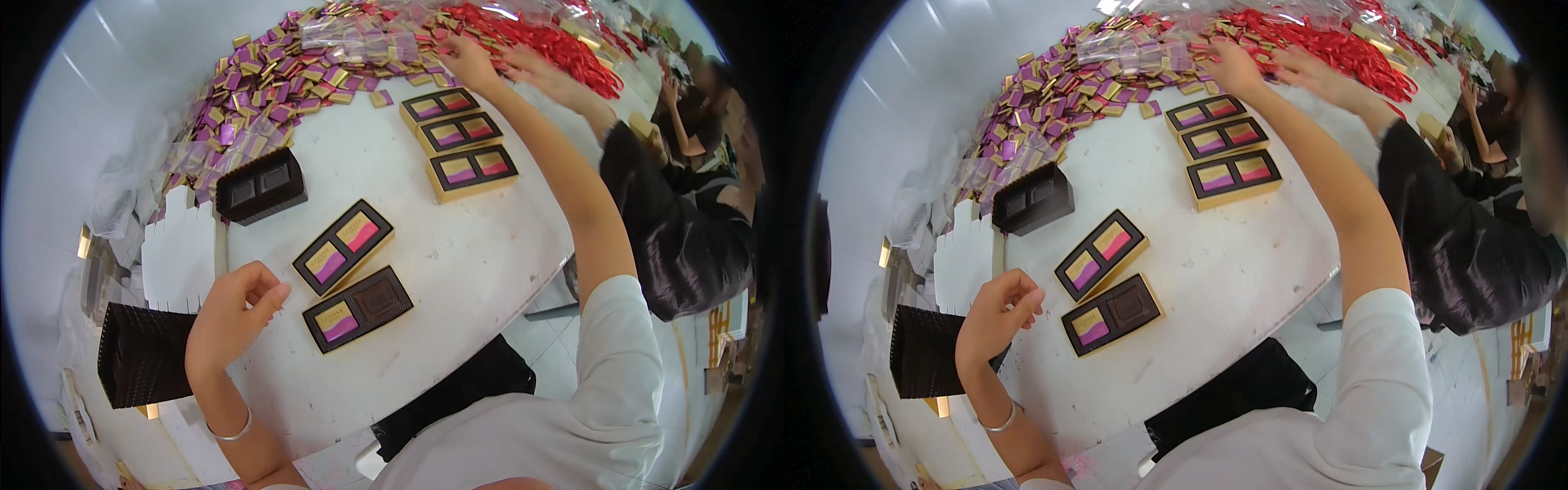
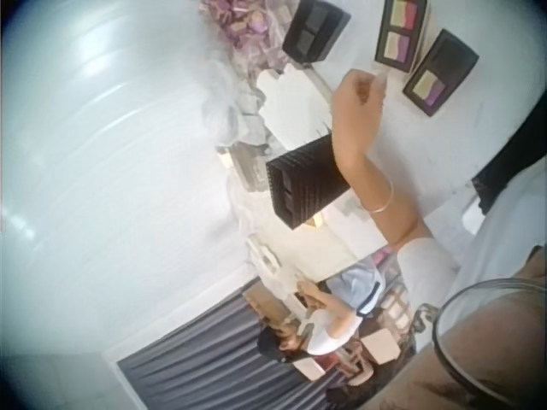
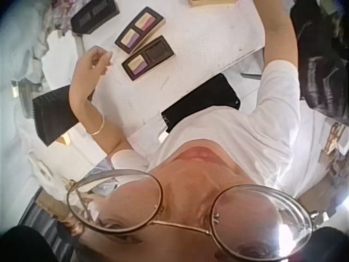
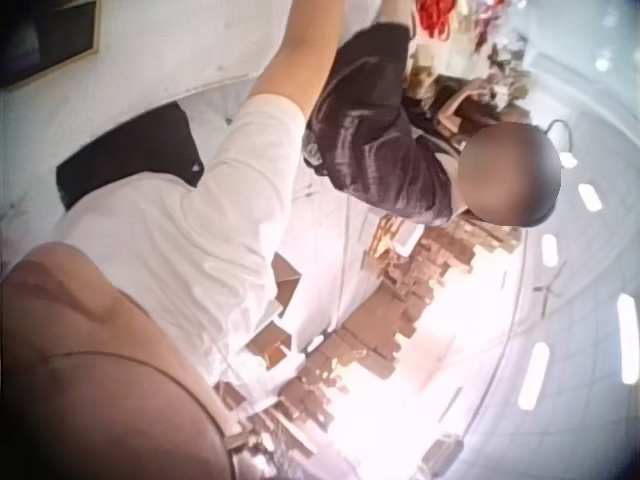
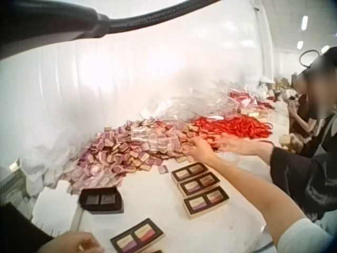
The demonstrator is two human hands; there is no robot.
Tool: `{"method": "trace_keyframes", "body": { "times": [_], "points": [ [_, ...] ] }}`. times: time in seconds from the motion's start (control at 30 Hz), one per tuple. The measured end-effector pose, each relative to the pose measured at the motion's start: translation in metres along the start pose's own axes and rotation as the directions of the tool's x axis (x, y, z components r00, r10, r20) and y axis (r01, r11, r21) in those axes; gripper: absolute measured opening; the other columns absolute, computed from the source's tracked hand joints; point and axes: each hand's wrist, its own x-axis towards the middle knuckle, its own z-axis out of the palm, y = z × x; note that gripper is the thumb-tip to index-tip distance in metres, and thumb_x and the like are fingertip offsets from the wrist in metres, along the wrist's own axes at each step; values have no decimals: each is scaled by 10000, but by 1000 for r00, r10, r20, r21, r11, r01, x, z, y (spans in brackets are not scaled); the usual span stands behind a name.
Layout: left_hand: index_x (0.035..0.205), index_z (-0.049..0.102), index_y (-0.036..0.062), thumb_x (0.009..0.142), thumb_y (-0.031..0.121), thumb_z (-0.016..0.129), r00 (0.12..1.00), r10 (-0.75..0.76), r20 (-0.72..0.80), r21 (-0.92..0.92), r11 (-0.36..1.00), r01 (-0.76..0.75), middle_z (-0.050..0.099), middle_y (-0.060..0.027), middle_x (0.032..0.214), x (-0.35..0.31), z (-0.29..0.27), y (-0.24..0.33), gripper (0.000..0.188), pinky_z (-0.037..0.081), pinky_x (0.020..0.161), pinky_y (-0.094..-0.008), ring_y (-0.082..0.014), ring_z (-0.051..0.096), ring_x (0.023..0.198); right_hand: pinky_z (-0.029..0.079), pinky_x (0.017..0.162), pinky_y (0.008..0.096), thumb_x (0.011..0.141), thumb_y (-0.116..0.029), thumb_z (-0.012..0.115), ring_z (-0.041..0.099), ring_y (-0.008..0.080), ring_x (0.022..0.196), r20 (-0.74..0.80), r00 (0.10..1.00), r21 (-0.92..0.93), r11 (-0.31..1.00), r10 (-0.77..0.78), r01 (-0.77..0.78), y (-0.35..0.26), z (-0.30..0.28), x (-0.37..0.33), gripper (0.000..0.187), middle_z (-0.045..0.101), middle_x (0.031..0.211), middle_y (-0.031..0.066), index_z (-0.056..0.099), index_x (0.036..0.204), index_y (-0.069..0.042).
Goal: The person assembles small rectangular boxes by folding flat cardboard pieces and inserting them into black plastic trays. They place colorful rectangular inserts into the trays, then fold and attach cardboard frames around them. The process is repeated multiple times with consistent hand movements.
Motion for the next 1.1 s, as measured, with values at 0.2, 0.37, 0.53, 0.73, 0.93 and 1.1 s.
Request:
{"method": "trace_keyframes", "body": {
  "times": [0.2, 0.37, 0.53, 0.73, 0.93, 1.1],
  "points": [
    [761, 573, -16, 834, 131, 659, 982, 54, -179, -15, 998, -58, 591, -53, 642, -8, 8, 23, 186, 425, 512, -239, -102, 533, 567, 487, 786, 432, 772, -308, 675, 625, 336, 895, 81, 996, -460, 888, 44, -1, 92, 46, 42, 388, 650, 921, 178, 599, 1045, -43],
    [769, 574, -19, 828, 120, 659, 965, 70, -252, -26, 996, -80, 587, -57, 635, -5, 12, 17, 173, 415, 510, -235, -111, 532, 565, 485, 752, 465, 788, -266, 635, 623, 362, 877, 268, 949, -511, 860, 166, -6, 65, 61, 48, 283, 651, 895, 185, 600, 969, -51],
    [769, 572, -7, 835, 132, 644, 966, 30, -257, -60, 997, -47, 581, -36, 657, 2, 15, 20, 169, 412, 536, -235, -94, 513, 595, 513, 734, 454, 791, -138, 533, 638, 355, 861, 181, 978, -491, 871, 102, 0, 78, 53, 51, 156, 654, 875, 178, 643, 849, -43],
    [827, 591, -6, 834, 152, 651, 951, 122, -282, -50, 989, -142, 596, -60, 676, 8, 22, 14, 169, 423, 539, -249, -128, 520, 586, 468, 827, 432, 808, -140, 562, 584, 351, 979, 384, 918, -166, 970, -103, 178, 90, 55, 45, 182, 622, 1004, 200, 612, 924, -8],
    [833, 597, 6, 844, 118, 631, 961, 101, -257, -46, 992, -116, 610, -16, 718, 9, 22, 14, 117, 404, 578, -225, -86, 525, 639, 486, 719, 453, 807, -107, 542, 617, 392, 834, 364, 930, -246, 958, -51, 149, 80, 51, 41, 174, 633, 859, 225, 576, 956, -24],
    [896, 600, 15, 844, 112, 634, 955, 139, -263, -82, 983, -166, 596, -11, 718, 7, 22, 17, 115, 409, 582, -225, -84, 535, 654, 491, 741, 299, 805, -263, 622, 627, 145, 768, 214, 966, 325, 922, 147, -212, 37, 20, 43, 332, 692, 878, 65, 671, 1006, -4]
  ]
}}
